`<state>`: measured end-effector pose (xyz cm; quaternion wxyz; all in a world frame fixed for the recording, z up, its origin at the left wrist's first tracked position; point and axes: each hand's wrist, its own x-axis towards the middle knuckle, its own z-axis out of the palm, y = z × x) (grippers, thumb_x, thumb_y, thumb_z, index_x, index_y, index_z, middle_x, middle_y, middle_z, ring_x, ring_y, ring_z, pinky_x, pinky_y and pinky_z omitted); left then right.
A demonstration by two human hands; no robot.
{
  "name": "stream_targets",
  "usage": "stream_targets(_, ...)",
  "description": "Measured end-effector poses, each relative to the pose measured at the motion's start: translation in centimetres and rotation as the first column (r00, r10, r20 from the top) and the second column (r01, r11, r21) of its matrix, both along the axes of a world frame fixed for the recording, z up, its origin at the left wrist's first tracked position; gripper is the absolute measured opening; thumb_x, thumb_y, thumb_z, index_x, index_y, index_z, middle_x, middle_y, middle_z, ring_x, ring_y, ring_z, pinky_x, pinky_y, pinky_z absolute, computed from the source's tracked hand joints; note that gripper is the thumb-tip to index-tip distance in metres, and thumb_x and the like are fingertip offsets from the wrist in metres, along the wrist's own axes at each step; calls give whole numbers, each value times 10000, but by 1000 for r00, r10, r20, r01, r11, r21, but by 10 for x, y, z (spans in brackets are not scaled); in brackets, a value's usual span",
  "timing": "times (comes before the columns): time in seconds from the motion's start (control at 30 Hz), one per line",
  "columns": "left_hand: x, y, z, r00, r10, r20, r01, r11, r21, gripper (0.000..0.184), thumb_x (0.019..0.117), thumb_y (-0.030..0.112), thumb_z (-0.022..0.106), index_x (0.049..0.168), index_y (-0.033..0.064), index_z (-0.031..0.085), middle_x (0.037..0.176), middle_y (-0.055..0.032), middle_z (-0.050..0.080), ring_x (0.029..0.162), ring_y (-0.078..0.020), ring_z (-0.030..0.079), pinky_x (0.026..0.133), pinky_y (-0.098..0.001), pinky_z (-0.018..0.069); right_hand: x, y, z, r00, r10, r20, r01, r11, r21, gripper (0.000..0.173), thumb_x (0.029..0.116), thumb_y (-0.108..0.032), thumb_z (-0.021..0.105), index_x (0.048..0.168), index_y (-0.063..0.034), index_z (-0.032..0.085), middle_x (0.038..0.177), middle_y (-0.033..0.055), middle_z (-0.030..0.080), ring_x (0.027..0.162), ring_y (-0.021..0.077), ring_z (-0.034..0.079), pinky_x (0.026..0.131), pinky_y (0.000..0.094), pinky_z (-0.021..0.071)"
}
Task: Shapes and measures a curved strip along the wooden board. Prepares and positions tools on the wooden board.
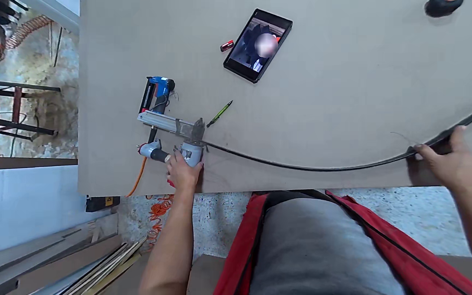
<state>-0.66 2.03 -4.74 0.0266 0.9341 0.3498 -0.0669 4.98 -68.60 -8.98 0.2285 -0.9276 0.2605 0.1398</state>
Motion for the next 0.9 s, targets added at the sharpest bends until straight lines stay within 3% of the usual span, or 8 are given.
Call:
stream_targets(0.37, 22, 75, 1, 918, -394, -35, 394, 919, -9, 1005, 725, 477, 907, 1541, 137, 431, 1576, -121, 461, 1476, -388, 381, 1166, -675, 307, 11, 10, 4, 997, 71, 0, -71, 997, 15, 1013, 928, -579, 670, 1679, -277, 59, 1450, 381, 488, 1279, 637, 495, 966, 855, 352)
stream_targets(0.43, 20, 81, 0, 908, -416, -48, 416, 909, 0, 1015, 727, 497, 898, 1552, 151, 418, 1596, -99, 441, 1504, -371, 344, 1186, -696, 246, 13, 16, 5, 997, 73, -9, -73, 997, 15, 1004, 932, -563, 677, 1678, -288, 63, 1446, 386, 488, 1284, 638, 488, 967, 854, 348)
stream_targets(0.5, 16, 68, 3, 928, -372, -38, 373, 927, 35, 1010, 762, 476, 879, 1581, 162, 378, 1646, -86, 369, 1554, -367, 241, 1187, -754, 118, 15, 21, 8, 996, 88, -5, -88, 996, 20, 994, 941, -550, 671, 1679, -266, 69, 1436, 393, 491, 1281, 641, 488, 967, 852, 347)
stream_targets(0.57, 7, 36, 7, 955, -295, 33, 291, 953, 83, 952, 847, 429, 804, 1615, 147, 318, 1691, -142, 249, 1577, -391, 141, 1195, -758, 53, 16, 24, 8, 995, 97, 5, -97, 995, 28, 1002, 940, -562, 655, 1680, -239, 61, 1491, 363, 459, 1323, 608, 474, 1009, 835, 340)
stream_targets(0.6, 1, 16, 6, 959, -259, 111, 250, 964, 87, 897, 885, 424, 750, 1613, 126, 319, 1687, -185, 230, 1572, -404, 146, 1220, -714, 69, 16, 24, 7, 996, 93, 12, -93, 995, 32, 1006, 939, -572, 651, 1680, -236, 59, 1499, 358, 455, 1328, 603, 474, 1012, 834, 339)
stream_targets(0.67, -11, -28, -4, 954, -202, 221, 198, 979, 41, 810, 942, 474, 651, 1581, 65, 366, 1622, -248, 332, 1516, -426, 290, 1228, -626, 224, 15, 25, 6, 997, 78, 12, -78, 996, 41, 1005, 938, -579, 643, 1680, -250, 50, 1511, 344, 450, 1339, 594, 471, 1020, 828, 339)
stream_targets(0.8, -2, -85, -37, 981, 11, 192, 71, 908, -412, 842, 961, 526, 670, 1575, 37, 365, 1342, -244, 597, 1188, -378, 611, 1019, -576, 499, 14, 22, 5, 998, 62, 3, -62, 997, 36, 1010, 924, -591, 649, 1679, -281, 53, 1498, 346, 462, 1328, 598, 477, 1003, 835, 346)
stream_targets(0.9, 15, -83, -45, 989, 43, 141, 35, 861, -507, 862, 929, 536, 714, 1569, 52, 399, 1311, -208, 586, 1110, -338, 609, 975, -551, 506, 16, 24, 3, 998, 53, 16, -54, 998, 43, 1014, 916, -593, 652, 1678, -284, 59, 1479, 354, 478, 1311, 608, 488, 992, 837, 352)
